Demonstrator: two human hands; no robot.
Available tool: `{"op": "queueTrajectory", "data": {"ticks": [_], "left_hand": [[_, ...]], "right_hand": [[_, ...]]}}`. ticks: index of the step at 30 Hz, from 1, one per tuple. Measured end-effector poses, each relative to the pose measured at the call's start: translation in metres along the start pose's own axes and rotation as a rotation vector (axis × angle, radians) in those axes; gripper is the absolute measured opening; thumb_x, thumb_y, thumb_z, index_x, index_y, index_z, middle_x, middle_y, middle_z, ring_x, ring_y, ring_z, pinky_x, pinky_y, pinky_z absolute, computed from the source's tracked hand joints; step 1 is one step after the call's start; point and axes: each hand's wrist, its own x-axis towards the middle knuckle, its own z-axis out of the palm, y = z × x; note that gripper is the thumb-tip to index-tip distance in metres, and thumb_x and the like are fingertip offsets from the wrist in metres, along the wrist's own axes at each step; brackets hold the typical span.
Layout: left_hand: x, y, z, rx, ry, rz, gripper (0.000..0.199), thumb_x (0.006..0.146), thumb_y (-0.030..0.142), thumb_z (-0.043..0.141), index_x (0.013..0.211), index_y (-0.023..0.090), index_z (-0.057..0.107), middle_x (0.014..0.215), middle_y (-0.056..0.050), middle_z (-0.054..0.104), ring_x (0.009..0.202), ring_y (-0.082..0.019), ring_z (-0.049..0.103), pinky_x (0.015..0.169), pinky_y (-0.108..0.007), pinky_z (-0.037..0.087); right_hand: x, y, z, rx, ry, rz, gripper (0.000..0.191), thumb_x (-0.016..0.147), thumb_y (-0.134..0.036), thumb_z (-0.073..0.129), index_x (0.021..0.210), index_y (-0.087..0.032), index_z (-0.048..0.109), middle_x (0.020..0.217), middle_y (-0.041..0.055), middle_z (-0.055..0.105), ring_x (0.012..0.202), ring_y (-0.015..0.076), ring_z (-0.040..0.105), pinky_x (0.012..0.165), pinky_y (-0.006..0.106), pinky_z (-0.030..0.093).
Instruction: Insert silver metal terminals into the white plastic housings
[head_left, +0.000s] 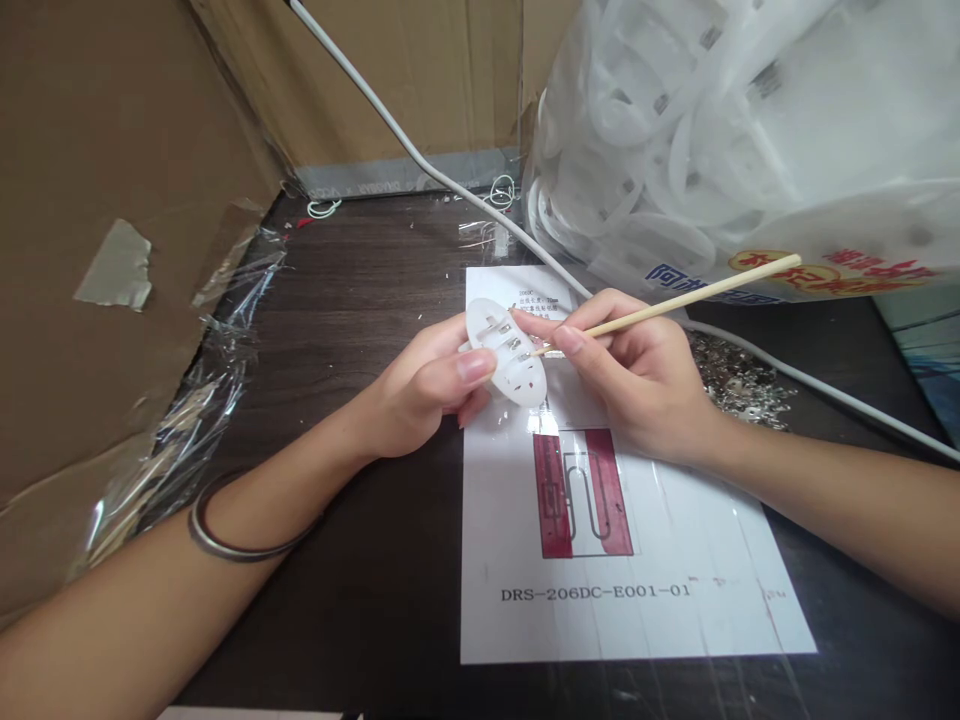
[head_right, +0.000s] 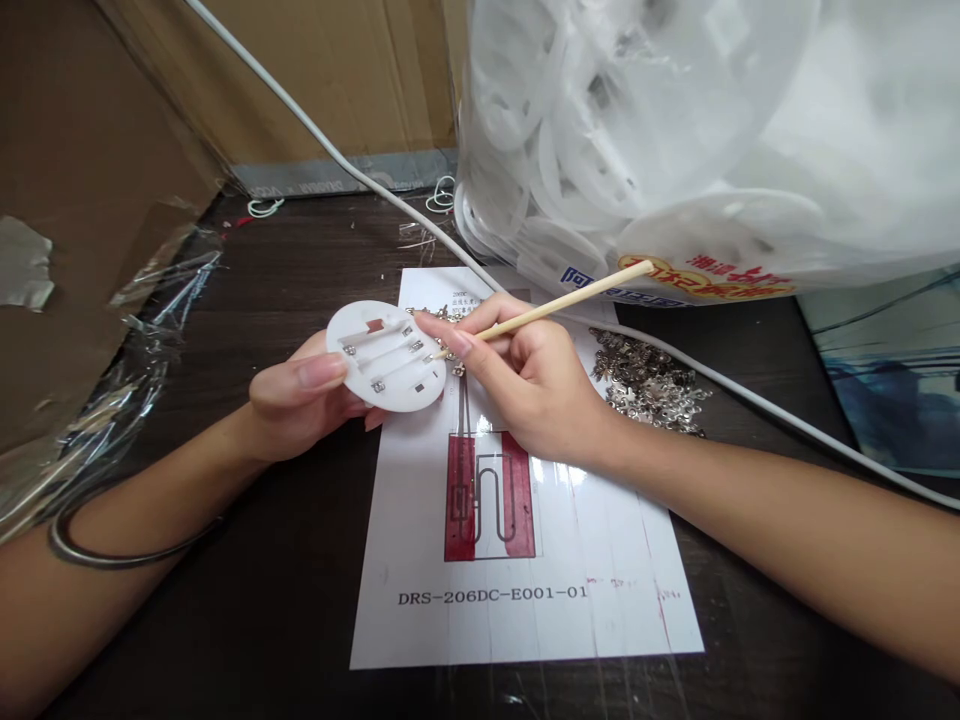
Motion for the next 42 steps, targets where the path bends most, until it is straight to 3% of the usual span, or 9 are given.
{"op": "queueTrajectory", "data": {"ticks": [4, 9, 13, 17, 26, 30, 34, 42], "left_hand": [[-0.0003, -0.0009, -0.0006, 0.003, 0.021, -0.018, 0.034, 0.08, 0.051, 0.062, 0.084, 0.017, 0.059, 0.053, 0.004, 0.049, 0.043, -0.008, 0.041, 0.04, -0.022, 0.03], [0.0012, -0.0001, -0.0012, -0.026, 0.042, -0.07, 0.034, 0.077, 0.049, 0.061, 0.087, 0.016, 0.06, 0.058, 0.002, 0.056, 0.041, -0.009, 0.045, 0.037, -0.022, 0.028], [0.003, 0.0017, -0.001, -0.047, 0.051, -0.101, 0.04, 0.075, 0.048, 0.06, 0.095, 0.014, 0.062, 0.069, -0.004, 0.064, 0.044, -0.011, 0.052, 0.034, -0.021, 0.028], [0.0031, 0.0005, -0.003, -0.046, 0.03, -0.101, 0.044, 0.074, 0.048, 0.061, 0.102, 0.014, 0.062, 0.063, -0.003, 0.063, 0.043, -0.012, 0.051, 0.034, -0.02, 0.029], [0.003, -0.0019, -0.0045, -0.012, 0.009, -0.048, 0.04, 0.077, 0.048, 0.06, 0.099, 0.014, 0.063, 0.06, -0.003, 0.061, 0.042, -0.01, 0.043, 0.035, -0.022, 0.028], [0.0029, -0.0023, -0.0013, -0.033, -0.01, 0.052, 0.032, 0.083, 0.043, 0.058, 0.1, 0.016, 0.062, 0.061, 0.001, 0.057, 0.043, -0.007, 0.039, 0.036, -0.02, 0.027], [0.0032, -0.0029, 0.0001, -0.039, -0.035, 0.085, 0.03, 0.083, 0.041, 0.059, 0.099, 0.016, 0.063, 0.067, 0.001, 0.055, 0.048, -0.007, 0.04, 0.039, -0.019, 0.03], [0.0024, -0.0034, -0.0012, -0.014, -0.024, 0.055, 0.036, 0.084, 0.044, 0.056, 0.106, 0.016, 0.062, 0.062, 0.001, 0.05, 0.047, -0.009, 0.04, 0.037, -0.02, 0.027]], "right_hand": [[0.0002, 0.0017, -0.0006, -0.057, -0.004, -0.017, 0.012, 0.093, -0.029, 0.063, 0.083, -0.021, 0.063, 0.085, 0.0006, 0.073, 0.091, 0.0129, 0.071, 0.071, 0.022, 0.057], [0.001, 0.0022, -0.0007, -0.12, -0.027, -0.094, 0.013, 0.094, -0.019, 0.059, 0.082, -0.021, 0.061, 0.087, 0.0, 0.073, 0.109, 0.0141, 0.068, 0.089, 0.023, 0.057], [0.0015, 0.0016, -0.001, -0.157, -0.04, -0.112, 0.014, 0.094, -0.019, 0.059, 0.081, -0.022, 0.063, 0.083, -0.0001, 0.071, 0.112, 0.0156, 0.067, 0.095, 0.026, 0.056], [0.0019, 0.002, -0.0011, -0.163, -0.039, -0.121, 0.013, 0.093, -0.019, 0.061, 0.081, -0.022, 0.064, 0.08, -0.0005, 0.07, 0.112, 0.0171, 0.067, 0.099, 0.031, 0.055], [0.0019, 0.0017, -0.0008, -0.155, -0.032, -0.117, 0.012, 0.092, -0.019, 0.062, 0.08, -0.019, 0.065, 0.081, 0.0007, 0.068, 0.105, 0.0167, 0.069, 0.081, 0.024, 0.059], [0.0025, 0.0026, -0.0014, -0.193, 0.04, -0.042, 0.02, 0.09, -0.035, 0.066, 0.077, -0.02, 0.063, 0.08, 0.001, 0.065, 0.086, 0.0147, 0.069, 0.071, 0.025, 0.058], [0.0024, 0.0039, -0.0015, -0.179, 0.045, 0.004, 0.027, 0.088, -0.045, 0.066, 0.077, -0.021, 0.06, 0.074, 0.0006, 0.061, 0.081, 0.0157, 0.066, 0.064, 0.026, 0.057], [0.0028, 0.0005, 0.0003, -0.182, 0.035, -0.005, 0.024, 0.089, -0.04, 0.066, 0.077, -0.02, 0.064, 0.08, 0.0017, 0.066, 0.084, 0.0148, 0.068, 0.064, 0.024, 0.055]]}}
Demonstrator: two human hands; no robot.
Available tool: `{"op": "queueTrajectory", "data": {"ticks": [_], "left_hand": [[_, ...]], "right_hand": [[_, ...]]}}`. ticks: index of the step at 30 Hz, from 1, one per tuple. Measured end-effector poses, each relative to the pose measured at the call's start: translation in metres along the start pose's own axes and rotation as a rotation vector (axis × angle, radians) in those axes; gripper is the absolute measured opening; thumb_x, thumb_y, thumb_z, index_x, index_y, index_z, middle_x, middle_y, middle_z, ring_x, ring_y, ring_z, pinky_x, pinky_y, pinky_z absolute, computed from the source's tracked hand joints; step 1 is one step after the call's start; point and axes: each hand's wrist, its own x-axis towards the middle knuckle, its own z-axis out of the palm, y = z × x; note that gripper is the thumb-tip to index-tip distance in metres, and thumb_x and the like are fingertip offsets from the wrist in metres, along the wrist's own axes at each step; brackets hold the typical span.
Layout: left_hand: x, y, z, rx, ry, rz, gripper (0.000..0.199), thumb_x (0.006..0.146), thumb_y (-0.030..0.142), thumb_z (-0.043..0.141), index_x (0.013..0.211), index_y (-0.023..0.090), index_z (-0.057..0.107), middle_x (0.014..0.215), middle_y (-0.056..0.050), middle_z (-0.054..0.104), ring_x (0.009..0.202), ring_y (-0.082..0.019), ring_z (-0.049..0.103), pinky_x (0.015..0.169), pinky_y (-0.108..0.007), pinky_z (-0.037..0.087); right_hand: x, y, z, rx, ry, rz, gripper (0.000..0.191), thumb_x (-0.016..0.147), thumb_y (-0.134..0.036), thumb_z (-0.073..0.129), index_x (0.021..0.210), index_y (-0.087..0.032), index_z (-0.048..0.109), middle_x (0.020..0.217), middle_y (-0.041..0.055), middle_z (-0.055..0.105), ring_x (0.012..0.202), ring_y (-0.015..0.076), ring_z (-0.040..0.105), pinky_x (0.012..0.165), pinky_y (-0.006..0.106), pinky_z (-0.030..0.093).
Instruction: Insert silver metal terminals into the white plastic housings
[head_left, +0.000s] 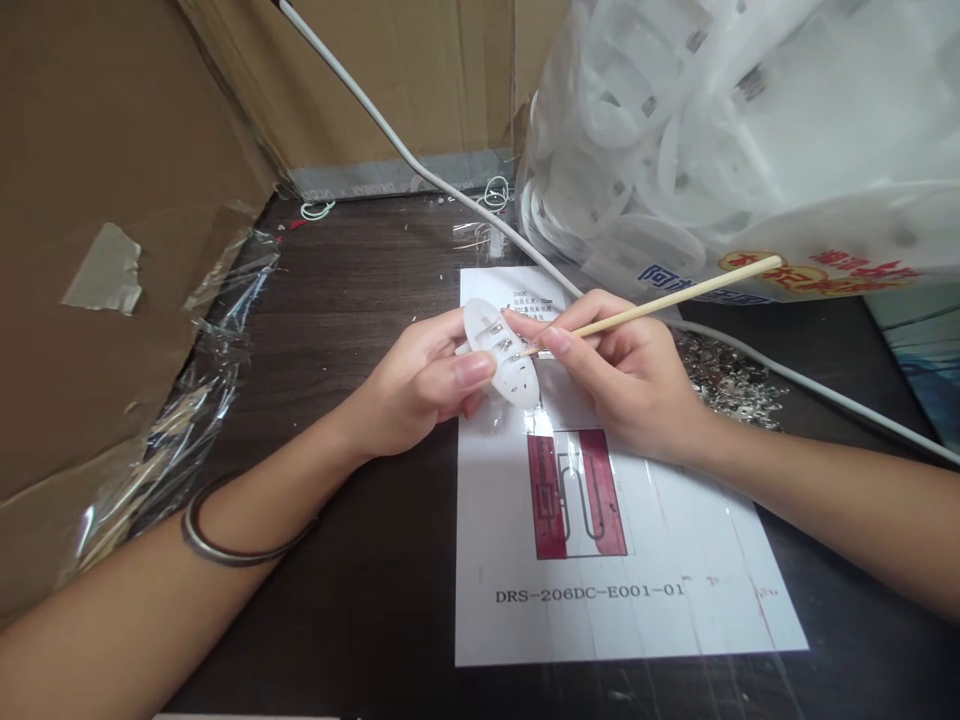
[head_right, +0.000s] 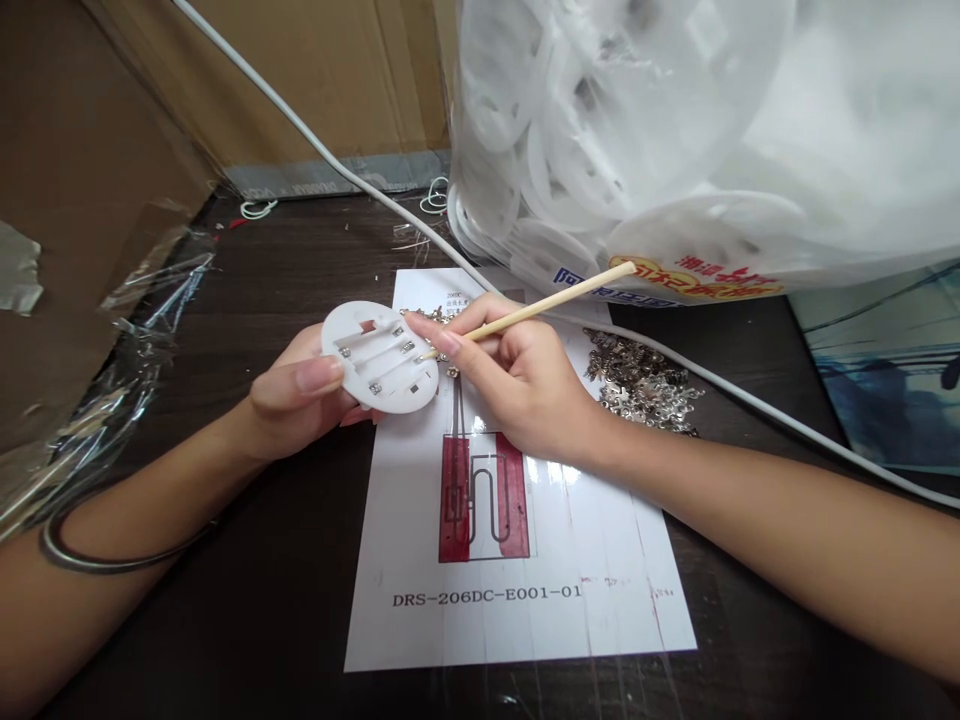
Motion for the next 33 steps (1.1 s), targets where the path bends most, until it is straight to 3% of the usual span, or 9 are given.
{"op": "queueTrajectory", "data": {"ticks": [4, 8, 12, 17, 19, 24, 28, 31, 33], "left_hand": [[0.001, 0.001, 0.001, 0.027, -0.004, 0.004, 0.035, 0.084, 0.045, 0.055, 0.103, 0.016, 0.061, 0.062, 0.002, 0.051, 0.046, -0.008, 0.037, 0.037, -0.021, 0.026], [0.002, 0.0, 0.002, 0.043, -0.018, 0.051, 0.029, 0.084, 0.044, 0.057, 0.094, 0.017, 0.06, 0.063, 0.002, 0.05, 0.051, -0.009, 0.04, 0.044, -0.021, 0.033], [0.002, 0.0, 0.0, 0.074, -0.032, 0.056, 0.03, 0.086, 0.043, 0.054, 0.099, 0.017, 0.06, 0.066, 0.001, 0.051, 0.057, -0.011, 0.045, 0.046, -0.021, 0.034], [0.002, 0.004, 0.002, 0.109, -0.018, 0.048, 0.033, 0.083, 0.047, 0.056, 0.088, 0.014, 0.06, 0.063, 0.0, 0.051, 0.053, -0.01, 0.042, 0.043, -0.022, 0.031], [0.003, 0.006, 0.005, 0.11, 0.0, 0.049, 0.032, 0.083, 0.047, 0.057, 0.088, 0.015, 0.059, 0.06, 0.001, 0.051, 0.051, -0.01, 0.042, 0.044, -0.023, 0.032], [0.004, 0.011, 0.011, 0.127, 0.056, 0.049, 0.04, 0.076, 0.037, 0.072, 0.107, 0.018, 0.056, 0.077, -0.002, 0.06, 0.067, -0.014, 0.056, 0.048, -0.02, 0.038], [-0.001, 0.01, 0.014, 0.214, 0.122, -0.021, 0.062, 0.074, 0.023, 0.076, 0.129, 0.028, 0.048, 0.098, -0.004, 0.062, 0.073, -0.014, 0.059, 0.048, -0.017, 0.041], [-0.004, 0.008, 0.017, 0.292, 0.136, 0.002, 0.065, 0.074, 0.023, 0.076, 0.132, 0.03, 0.049, 0.111, -0.006, 0.061, 0.081, -0.016, 0.062, 0.055, -0.019, 0.048], [-0.005, 0.007, 0.02, 0.302, 0.151, -0.023, 0.071, 0.076, 0.022, 0.075, 0.138, 0.033, 0.042, 0.103, -0.004, 0.063, 0.074, -0.014, 0.062, 0.052, -0.019, 0.048]], "right_hand": [[-0.001, 0.001, 0.0, 0.069, -0.015, -0.048, 0.014, 0.091, -0.027, 0.064, 0.079, -0.02, 0.065, 0.087, 0.0007, 0.072, 0.094, 0.0143, 0.07, 0.075, 0.024, 0.058], [-0.003, 0.001, 0.0, 0.201, 0.014, -0.036, 0.012, 0.093, -0.024, 0.062, 0.082, -0.022, 0.064, 0.093, -0.0006, 0.075, 0.085, 0.0104, 0.072, 0.069, 0.021, 0.058], [-0.002, 0.001, 0.0, 0.155, 0.026, -0.034, 0.009, 0.091, -0.024, 0.065, 0.082, -0.022, 0.066, 0.088, -0.0006, 0.074, 0.088, 0.0114, 0.071, 0.071, 0.022, 0.058], [0.0, 0.001, 0.001, 0.104, 0.022, -0.06, 0.008, 0.091, -0.021, 0.064, 0.083, -0.022, 0.068, 0.093, -0.0009, 0.075, 0.091, 0.0122, 0.071, 0.077, 0.024, 0.06], [-0.001, 0.001, 0.002, 0.095, 0.074, -0.076, 0.009, 0.092, -0.024, 0.064, 0.084, -0.022, 0.069, 0.093, 0.0002, 0.074, 0.089, 0.0135, 0.071, 0.077, 0.026, 0.06], [-0.002, 0.003, 0.001, 0.091, 0.216, -0.082, 0.015, 0.097, -0.031, 0.055, 0.097, -0.025, 0.069, 0.1, 0.0031, 0.074, 0.099, 0.0174, 0.069, 0.081, 0.031, 0.059], [0.0, 0.003, -0.004, 0.015, 0.199, -0.05, 0.017, 0.096, -0.035, 0.055, 0.1, -0.028, 0.07, 0.111, 0.0026, 0.071, 0.106, 0.0191, 0.066, 0.076, 0.03, 0.059], [-0.001, 0.002, -0.006, 0.033, 0.126, -0.005, 0.012, 0.089, -0.033, 0.066, 0.095, -0.023, 0.072, 0.094, 0.0025, 0.073, 0.09, 0.0175, 0.069, 0.066, 0.027, 0.057], [-0.002, 0.002, -0.005, 0.057, 0.125, 0.011, 0.012, 0.085, -0.029, 0.071, 0.093, -0.021, 0.073, 0.074, 0.0004, 0.07, 0.064, 0.013, 0.066, 0.05, 0.023, 0.052]]}}
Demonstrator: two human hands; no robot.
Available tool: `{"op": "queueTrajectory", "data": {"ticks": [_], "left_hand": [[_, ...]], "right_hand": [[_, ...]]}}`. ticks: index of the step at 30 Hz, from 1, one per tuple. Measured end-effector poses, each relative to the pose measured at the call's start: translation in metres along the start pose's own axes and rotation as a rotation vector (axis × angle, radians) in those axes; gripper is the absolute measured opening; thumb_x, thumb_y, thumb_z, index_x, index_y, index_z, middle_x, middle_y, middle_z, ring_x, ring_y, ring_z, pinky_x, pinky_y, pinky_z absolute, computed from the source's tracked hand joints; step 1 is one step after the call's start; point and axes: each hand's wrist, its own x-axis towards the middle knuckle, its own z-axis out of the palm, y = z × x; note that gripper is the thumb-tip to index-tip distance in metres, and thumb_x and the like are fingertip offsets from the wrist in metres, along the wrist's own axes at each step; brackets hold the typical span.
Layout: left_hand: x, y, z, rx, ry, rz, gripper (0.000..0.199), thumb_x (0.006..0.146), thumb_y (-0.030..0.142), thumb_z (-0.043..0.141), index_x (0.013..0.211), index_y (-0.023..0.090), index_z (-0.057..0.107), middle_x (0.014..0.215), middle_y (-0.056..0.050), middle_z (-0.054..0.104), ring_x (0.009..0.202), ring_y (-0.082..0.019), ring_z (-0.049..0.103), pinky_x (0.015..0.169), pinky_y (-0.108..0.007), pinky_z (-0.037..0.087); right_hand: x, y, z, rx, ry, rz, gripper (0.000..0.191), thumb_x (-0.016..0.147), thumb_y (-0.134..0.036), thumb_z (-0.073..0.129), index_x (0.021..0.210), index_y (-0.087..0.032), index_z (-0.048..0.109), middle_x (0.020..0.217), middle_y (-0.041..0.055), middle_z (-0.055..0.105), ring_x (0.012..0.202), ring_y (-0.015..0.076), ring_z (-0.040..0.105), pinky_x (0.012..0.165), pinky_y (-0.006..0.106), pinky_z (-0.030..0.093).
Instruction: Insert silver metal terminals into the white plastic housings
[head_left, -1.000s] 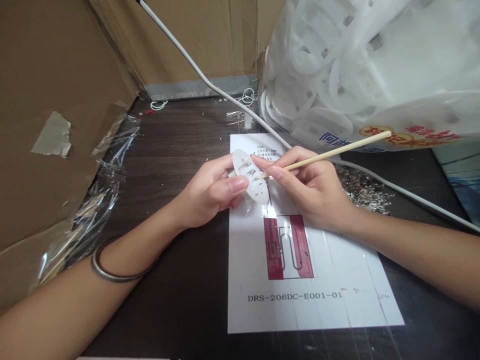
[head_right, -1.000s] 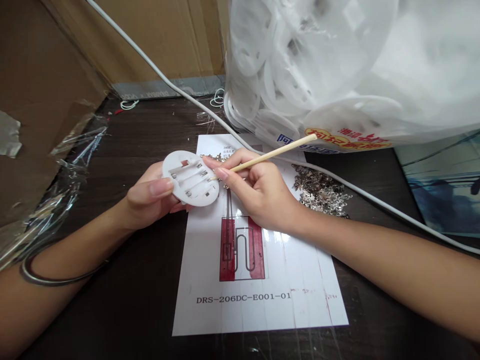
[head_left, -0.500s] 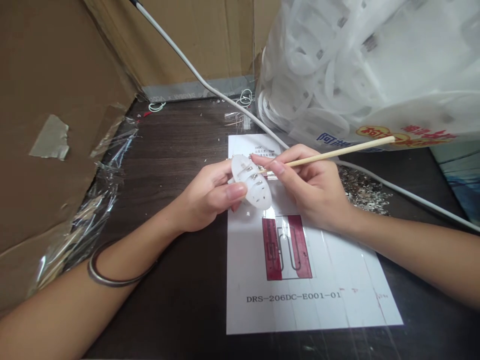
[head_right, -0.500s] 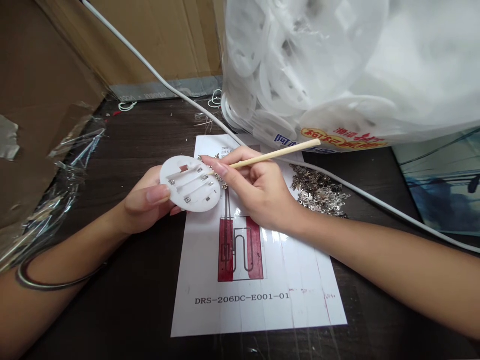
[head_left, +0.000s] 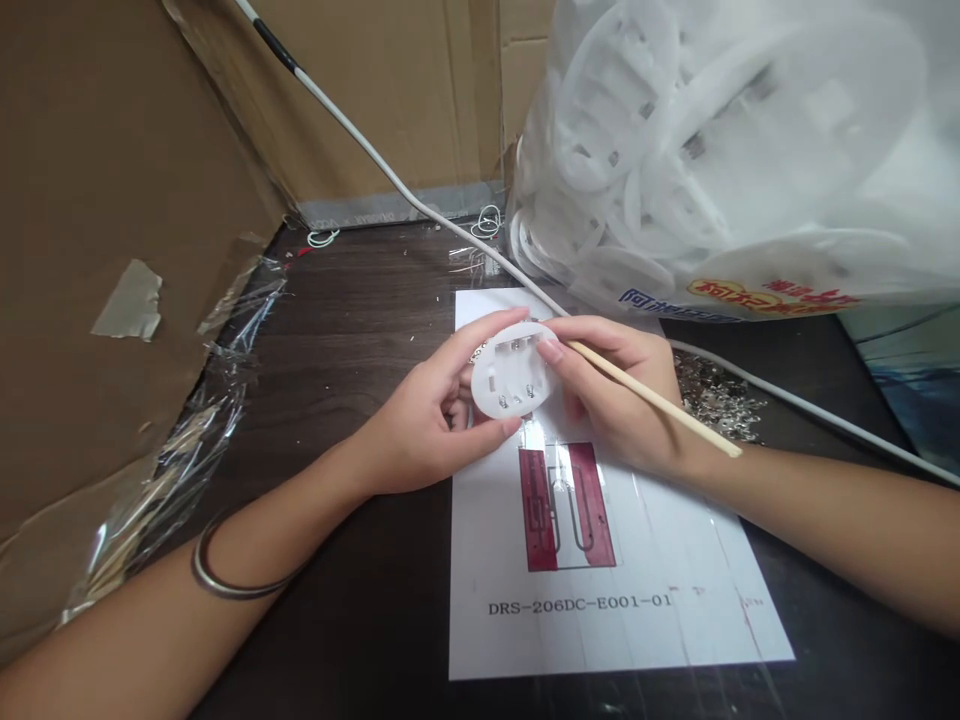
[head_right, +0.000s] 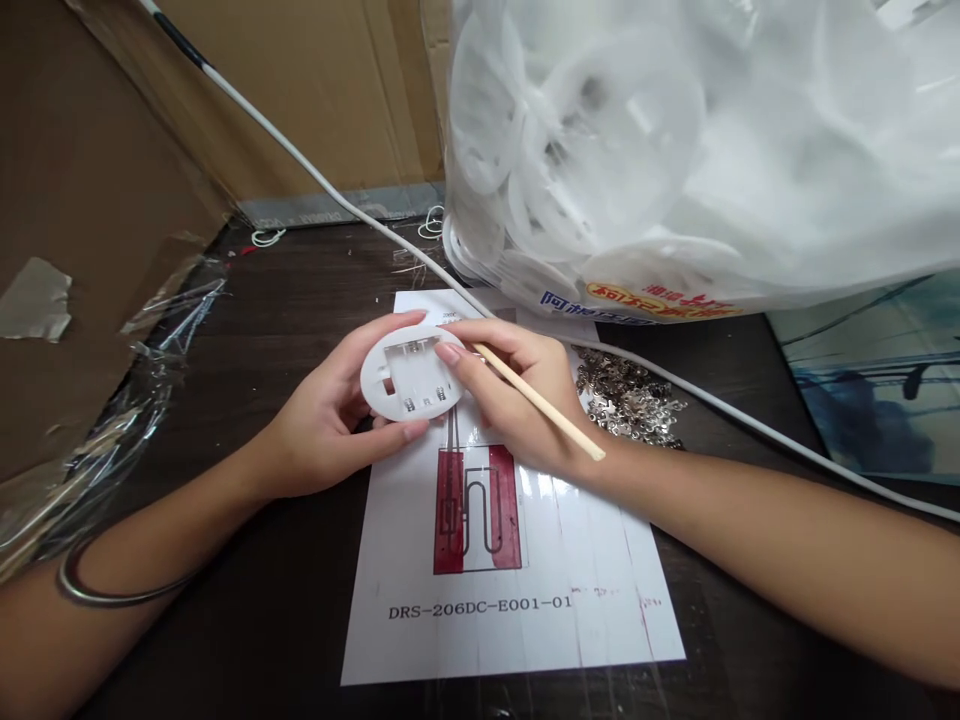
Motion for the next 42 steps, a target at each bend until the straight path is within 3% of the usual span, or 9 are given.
{"op": "queueTrajectory", "data": {"ticks": [4, 9, 14, 21, 27, 30, 33, 39, 42], "left_hand": [[0.002, 0.004, 0.007, -0.072, 0.08, -0.122, 0.082, 0.078, 0.024, 0.074, 0.145, 0.032, 0.027, 0.07, 0.004, 0.061, 0.047, -0.008, 0.052, 0.04, -0.016, 0.039], [0.005, 0.009, 0.009, -0.073, 0.256, -0.238, 0.068, 0.079, 0.024, 0.072, 0.136, 0.021, 0.034, 0.068, 0.003, 0.066, 0.039, -0.006, 0.048, 0.035, -0.015, 0.04], [0.004, 0.012, 0.007, -0.131, 0.237, -0.197, 0.066, 0.073, 0.025, 0.077, 0.128, 0.018, 0.041, 0.092, -0.006, 0.071, 0.043, -0.004, 0.051, 0.038, -0.016, 0.044], [0.003, 0.016, 0.018, -0.221, 0.331, -0.129, 0.042, 0.085, 0.03, 0.065, 0.123, 0.017, 0.05, 0.088, -0.002, 0.064, 0.044, -0.006, 0.056, 0.041, -0.02, 0.05], [-0.003, 0.01, 0.003, -0.276, 0.226, -0.031, 0.032, 0.091, 0.026, 0.058, 0.122, 0.02, 0.058, 0.07, 0.001, 0.059, 0.053, -0.011, 0.057, 0.051, -0.024, 0.054], [-0.007, 0.011, 0.0, -0.298, 0.162, -0.035, 0.03, 0.093, 0.026, 0.054, 0.123, 0.023, 0.058, 0.077, 0.0, 0.061, 0.055, -0.011, 0.057, 0.052, -0.024, 0.054], [-0.008, 0.014, 0.003, -0.34, 0.159, -0.013, 0.035, 0.092, 0.024, 0.055, 0.127, 0.026, 0.051, 0.074, 0.002, 0.057, 0.053, -0.009, 0.053, 0.05, -0.021, 0.051], [-0.007, 0.012, 0.007, -0.277, 0.282, 0.02, 0.027, 0.09, 0.031, 0.06, 0.115, 0.021, 0.054, 0.065, 0.005, 0.048, 0.047, -0.008, 0.046, 0.045, -0.02, 0.05], [-0.006, 0.012, 0.008, -0.203, 0.291, 0.042, 0.02, 0.092, 0.033, 0.059, 0.106, 0.02, 0.057, 0.06, 0.004, 0.051, 0.045, -0.007, 0.047, 0.043, -0.018, 0.047]], "right_hand": [[-0.003, 0.001, 0.003, 0.098, 0.033, 0.017, 0.013, 0.083, -0.027, 0.072, 0.095, -0.02, 0.073, 0.057, -0.0038, 0.063, 0.039, 0.0077, 0.054, 0.034, 0.019, 0.043], [-0.008, 0.002, 0.006, 0.123, 0.096, -0.16, 0.016, 0.079, -0.013, 0.074, 0.092, -0.022, 0.074, 0.089, 0.0013, 0.076, 0.07, 0.0139, 0.073, 0.052, 0.021, 0.06], [-0.007, 0.003, 0.007, 0.073, 0.126, -0.282, 0.026, 0.076, 0.0, 0.073, 0.089, -0.023, 0.073, 0.096, 0.0015, 0.077, 0.105, 0.0201, 0.07, 0.089, 0.031, 0.061], [-0.007, 0.003, 0.004, 0.042, 0.013, -0.319, 0.027, 0.076, -0.004, 0.075, 0.096, -0.021, 0.071, 0.105, 0.006, 0.075, 0.105, 0.0215, 0.07, 0.087, 0.032, 0.063], [-0.004, 0.006, 0.001, 0.211, 0.054, -0.196, 0.038, 0.079, -0.011, 0.074, 0.113, -0.026, 0.064, 0.134, 0.0058, 0.061, 0.096, 0.018, 0.073, 0.08, 0.028, 0.064], [0.0, 0.006, -0.001, 0.236, 0.046, -0.03, 0.028, 0.084, -0.022, 0.071, 0.112, -0.024, 0.066, 0.125, 0.0058, 0.066, 0.078, 0.0138, 0.074, 0.06, 0.021, 0.063], [0.0, 0.005, -0.003, 0.225, -0.029, 0.026, 0.016, 0.088, -0.026, 0.066, 0.103, -0.021, 0.071, 0.107, 0.0058, 0.073, 0.086, 0.0157, 0.073, 0.06, 0.02, 0.062], [-0.002, 0.004, -0.004, 0.02, -0.203, -0.175, 0.058, 0.066, -0.027, 0.086, 0.12, -0.026, 0.064, 0.125, 0.0053, 0.066, 0.103, 0.0235, 0.069, 0.069, 0.029, 0.064], [-0.002, 0.004, -0.004, -0.133, -0.252, -0.323, 0.064, 0.066, -0.029, 0.086, 0.125, -0.028, 0.062, 0.124, 0.0041, 0.067, 0.112, 0.0258, 0.066, 0.076, 0.032, 0.064]]}}
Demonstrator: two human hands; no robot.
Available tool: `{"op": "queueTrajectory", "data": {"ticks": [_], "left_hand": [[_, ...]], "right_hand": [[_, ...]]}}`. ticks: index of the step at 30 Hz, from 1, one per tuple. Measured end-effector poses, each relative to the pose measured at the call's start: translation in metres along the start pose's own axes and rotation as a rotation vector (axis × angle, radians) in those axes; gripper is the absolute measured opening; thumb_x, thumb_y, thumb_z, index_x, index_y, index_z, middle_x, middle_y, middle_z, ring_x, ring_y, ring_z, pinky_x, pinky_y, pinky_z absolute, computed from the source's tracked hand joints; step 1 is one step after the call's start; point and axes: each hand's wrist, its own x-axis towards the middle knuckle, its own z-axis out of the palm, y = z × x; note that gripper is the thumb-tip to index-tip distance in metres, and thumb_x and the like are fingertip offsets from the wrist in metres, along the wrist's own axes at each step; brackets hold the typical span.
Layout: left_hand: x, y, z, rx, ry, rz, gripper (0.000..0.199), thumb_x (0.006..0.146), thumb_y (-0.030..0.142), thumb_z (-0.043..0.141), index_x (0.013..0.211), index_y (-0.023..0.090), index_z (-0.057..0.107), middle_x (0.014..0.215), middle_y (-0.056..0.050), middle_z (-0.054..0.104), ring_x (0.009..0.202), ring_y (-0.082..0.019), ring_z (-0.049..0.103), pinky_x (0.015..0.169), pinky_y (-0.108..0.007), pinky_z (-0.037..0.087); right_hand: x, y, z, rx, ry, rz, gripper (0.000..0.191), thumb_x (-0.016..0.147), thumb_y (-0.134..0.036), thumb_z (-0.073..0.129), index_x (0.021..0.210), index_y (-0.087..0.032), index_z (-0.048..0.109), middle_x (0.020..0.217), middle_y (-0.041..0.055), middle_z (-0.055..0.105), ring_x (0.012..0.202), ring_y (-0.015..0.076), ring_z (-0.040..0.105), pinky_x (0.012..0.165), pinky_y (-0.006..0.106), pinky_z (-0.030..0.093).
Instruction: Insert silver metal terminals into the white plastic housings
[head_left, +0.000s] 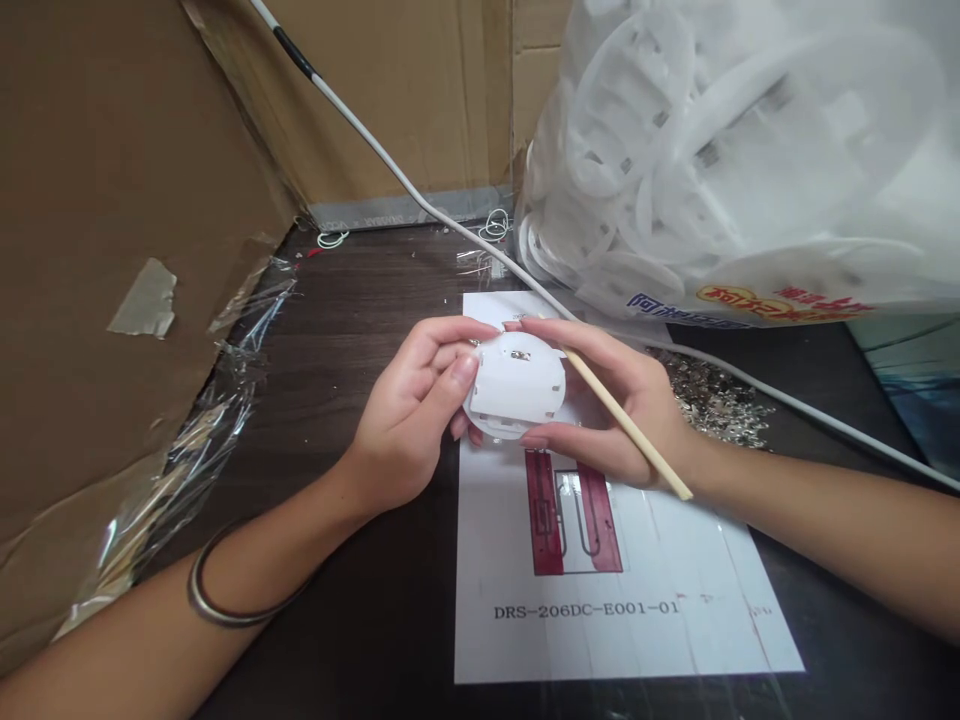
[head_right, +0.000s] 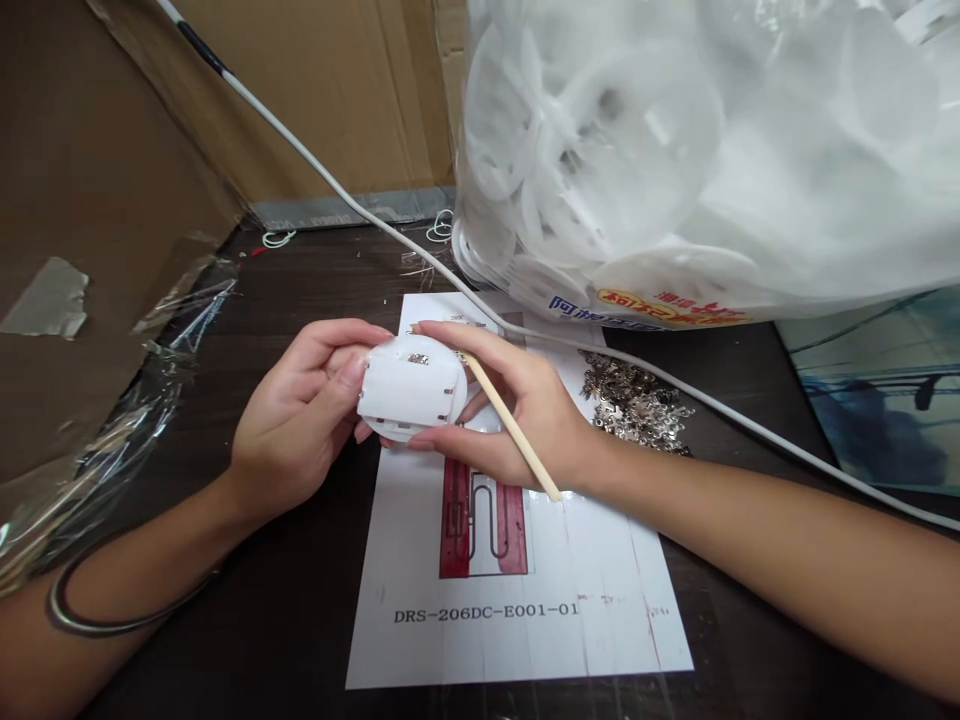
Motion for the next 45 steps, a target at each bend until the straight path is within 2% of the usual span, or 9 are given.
{"op": "queueTrajectory", "data": {"ticks": [6, 11, 15, 20, 26, 31, 34, 39, 45], "left_hand": [[0.002, 0.0, 0.002, 0.027, 0.037, 0.003, 0.019, 0.09, 0.032, 0.062, 0.103, 0.02, 0.055, 0.059, 0.006, 0.054, 0.041, -0.008, 0.052, 0.04, -0.019, 0.047], [0.001, -0.002, -0.003, 0.003, -0.016, -0.093, 0.021, 0.093, 0.037, 0.056, 0.103, 0.019, 0.054, 0.055, 0.005, 0.056, 0.045, -0.011, 0.054, 0.047, -0.023, 0.05], [-0.002, -0.002, -0.005, 0.016, -0.121, -0.213, 0.023, 0.095, 0.041, 0.05, 0.096, 0.019, 0.054, 0.062, 0.003, 0.062, 0.047, -0.01, 0.055, 0.051, -0.024, 0.05], [-0.002, 0.0, -0.005, -0.004, -0.175, -0.219, 0.026, 0.094, 0.044, 0.05, 0.091, 0.019, 0.052, 0.064, 0.002, 0.061, 0.047, -0.01, 0.054, 0.049, -0.023, 0.047], [-0.002, -0.001, -0.007, 0.015, -0.238, -0.241, 0.032, 0.094, 0.05, 0.049, 0.088, 0.019, 0.049, 0.068, 0.001, 0.061, 0.048, -0.01, 0.054, 0.048, -0.024, 0.047], [-0.002, 0.0, -0.009, 0.114, -0.261, -0.222, 0.04, 0.093, 0.053, 0.048, 0.078, 0.016, 0.056, 0.061, 0.0, 0.056, 0.048, -0.011, 0.052, 0.049, -0.025, 0.047], [0.001, 0.004, -0.011, 0.202, -0.285, -0.19, 0.041, 0.094, 0.05, 0.047, 0.074, 0.016, 0.058, 0.057, 0.0, 0.057, 0.047, -0.011, 0.053, 0.05, -0.025, 0.045], [0.006, 0.012, -0.01, 0.341, -0.317, -0.15, 0.039, 0.094, 0.043, 0.047, 0.068, 0.017, 0.059, 0.051, 0.001, 0.059, 0.046, -0.012, 0.055, 0.052, -0.024, 0.048], [0.008, 0.012, -0.007, 0.413, -0.289, -0.142, 0.04, 0.092, 0.044, 0.05, 0.066, 0.016, 0.062, 0.048, 0.0, 0.06, 0.042, -0.011, 0.055, 0.045, -0.022, 0.048]], "right_hand": [[-0.002, 0.002, 0.002, -0.068, 0.036, -0.148, 0.055, 0.074, -0.021, 0.08, 0.126, -0.023, 0.062, 0.131, 0.0103, 0.063, 0.123, 0.028, 0.059, 0.101, 0.044, 0.053], [-0.006, 0.007, 0.006, 0.034, 0.099, -0.139, 0.046, 0.073, -0.01, 0.078, 0.116, -0.022, 0.066, 0.128, 0.0115, 0.065, 0.126, 0.0297, 0.057, 0.105, 0.046, 0.05], [-0.008, 0.007, 0.008, 0.112, 0.128, -0.063, 0.048, 0.073, -0.008, 0.078, 0.116, -0.024, 0.066, 0.129, 0.0104, 0.064, 0.127, 0.0296, 0.056, 0.098, 0.043, 0.055], [-0.008, 0.005, 0.009, 0.109, 0.129, -0.047, 0.046, 0.073, -0.009, 0.077, 0.116, -0.025, 0.066, 0.129, 0.009, 0.065, 0.121, 0.0291, 0.061, 0.087, 0.04, 0.061], [-0.007, 0.003, 0.009, 0.124, 0.124, -0.016, 0.043, 0.073, -0.01, 0.077, 0.112, -0.024, 0.067, 0.129, 0.0098, 0.064, 0.083, 0.0201, 0.073, 0.054, 0.026, 0.06], [-0.006, 0.002, 0.006, 0.096, 0.095, -0.029, 0.042, 0.072, -0.011, 0.079, 0.111, -0.022, 0.067, 0.118, 0.0096, 0.07, 0.051, 0.0091, 0.063, 0.042, 0.022, 0.05], [-0.006, 0.002, 0.004, 0.074, 0.086, -0.041, 0.041, 0.074, -0.013, 0.077, 0.112, -0.024, 0.067, 0.114, 0.0077, 0.071, 0.068, 0.0164, 0.07, 0.05, 0.026, 0.054], [-0.006, 0.0, 0.003, 0.075, 0.076, -0.065, 0.04, 0.075, -0.01, 0.076, 0.111, -0.024, 0.067, 0.118, 0.0084, 0.07, 0.105, 0.0259, 0.069, 0.088, 0.043, 0.059], [-0.007, 0.003, 0.003, 0.068, 0.087, -0.024, 0.042, 0.075, -0.014, 0.076, 0.114, -0.025, 0.065, 0.127, 0.0081, 0.065, 0.113, 0.0274, 0.065, 0.091, 0.042, 0.059]]}}
